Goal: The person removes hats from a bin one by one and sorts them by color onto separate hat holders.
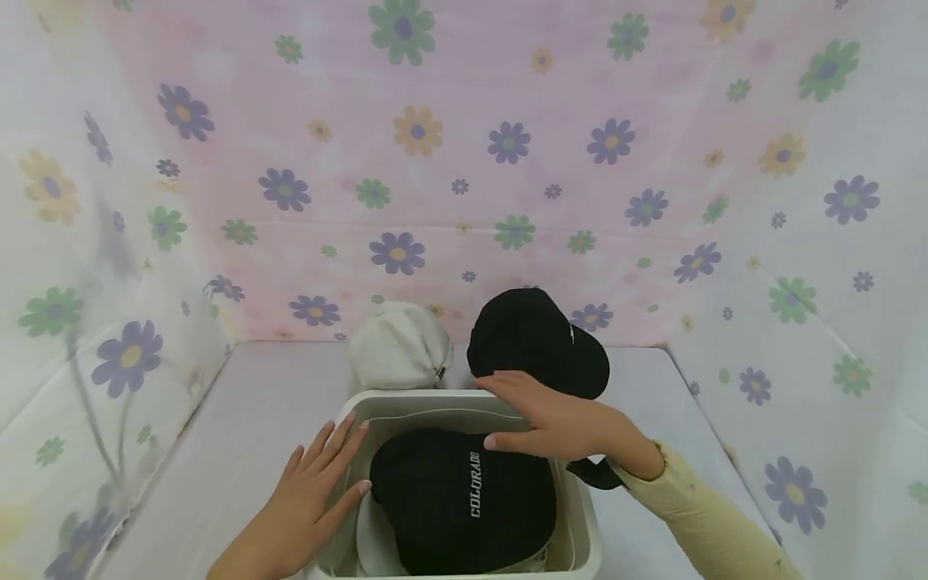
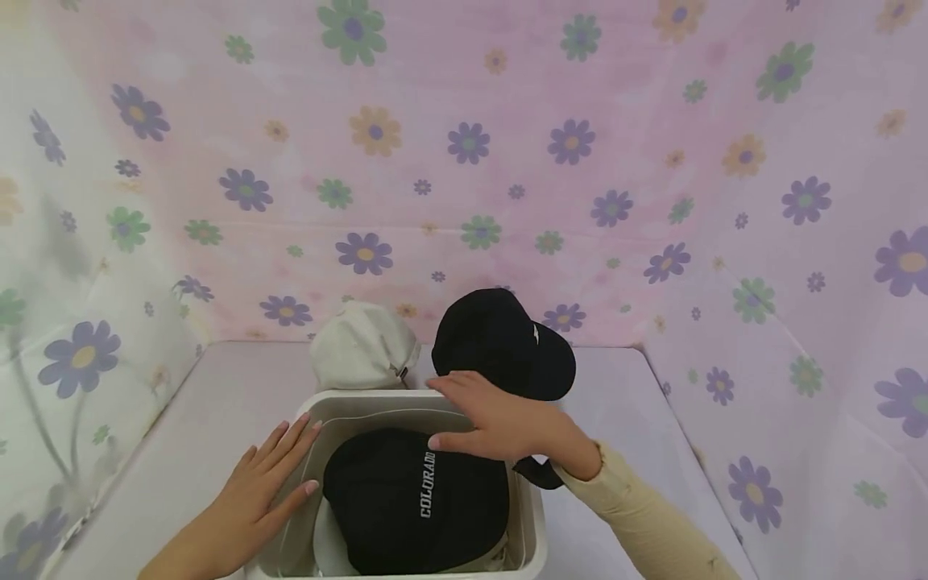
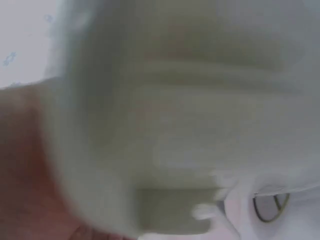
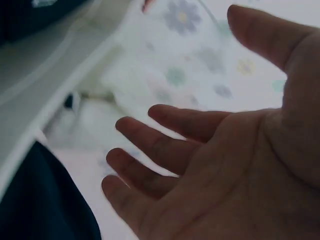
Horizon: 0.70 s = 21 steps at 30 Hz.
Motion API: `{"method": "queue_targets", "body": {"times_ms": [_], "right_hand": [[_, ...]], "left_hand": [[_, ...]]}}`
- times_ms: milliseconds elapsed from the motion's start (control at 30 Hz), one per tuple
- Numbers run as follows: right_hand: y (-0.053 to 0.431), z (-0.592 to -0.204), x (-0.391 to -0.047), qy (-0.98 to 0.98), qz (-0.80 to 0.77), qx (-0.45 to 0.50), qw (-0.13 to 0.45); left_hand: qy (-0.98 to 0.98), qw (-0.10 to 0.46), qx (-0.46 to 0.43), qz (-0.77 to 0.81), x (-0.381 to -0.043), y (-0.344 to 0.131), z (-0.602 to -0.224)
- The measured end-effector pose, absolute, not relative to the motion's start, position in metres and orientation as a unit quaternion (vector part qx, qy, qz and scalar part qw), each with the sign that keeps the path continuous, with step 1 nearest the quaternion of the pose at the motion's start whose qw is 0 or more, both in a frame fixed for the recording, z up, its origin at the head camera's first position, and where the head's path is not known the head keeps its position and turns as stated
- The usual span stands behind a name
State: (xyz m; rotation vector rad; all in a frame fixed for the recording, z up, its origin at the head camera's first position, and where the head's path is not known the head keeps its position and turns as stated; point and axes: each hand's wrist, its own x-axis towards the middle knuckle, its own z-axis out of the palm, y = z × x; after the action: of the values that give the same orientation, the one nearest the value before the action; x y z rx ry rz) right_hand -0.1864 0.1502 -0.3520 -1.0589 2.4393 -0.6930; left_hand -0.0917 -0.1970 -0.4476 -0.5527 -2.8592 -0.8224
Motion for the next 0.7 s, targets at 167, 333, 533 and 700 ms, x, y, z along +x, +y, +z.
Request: {"method": "queue_targets", "body": {"times_ms": [167, 333, 533, 700], "right_hand": [[0.117, -0.375, -0.195, 0.851, -0.194, -0.423, 0.243], [0.091, -0.402, -0.196, 0.836, -0.167, -0.453, 0.263], [0.07, -0.423, -0.188, 0.817, -0.158, -0.483, 0.273], [0.061, -0.428, -0.182, 0.8, -0.15, -0.538, 0.216]], "left_hand": [[-0.956, 0.07, -0.156, -0.24, -0.092, -0.194, -0.456], [-0.961, 0.076, -0.142, -0.227, -0.091, -0.192, -0.458], [-0.97, 0.072, -0.127, -0.197, -0.089, -0.189, -0.457], [-0.972, 0.081, -0.13, -0.179, -0.088, -0.187, -0.456]]}}
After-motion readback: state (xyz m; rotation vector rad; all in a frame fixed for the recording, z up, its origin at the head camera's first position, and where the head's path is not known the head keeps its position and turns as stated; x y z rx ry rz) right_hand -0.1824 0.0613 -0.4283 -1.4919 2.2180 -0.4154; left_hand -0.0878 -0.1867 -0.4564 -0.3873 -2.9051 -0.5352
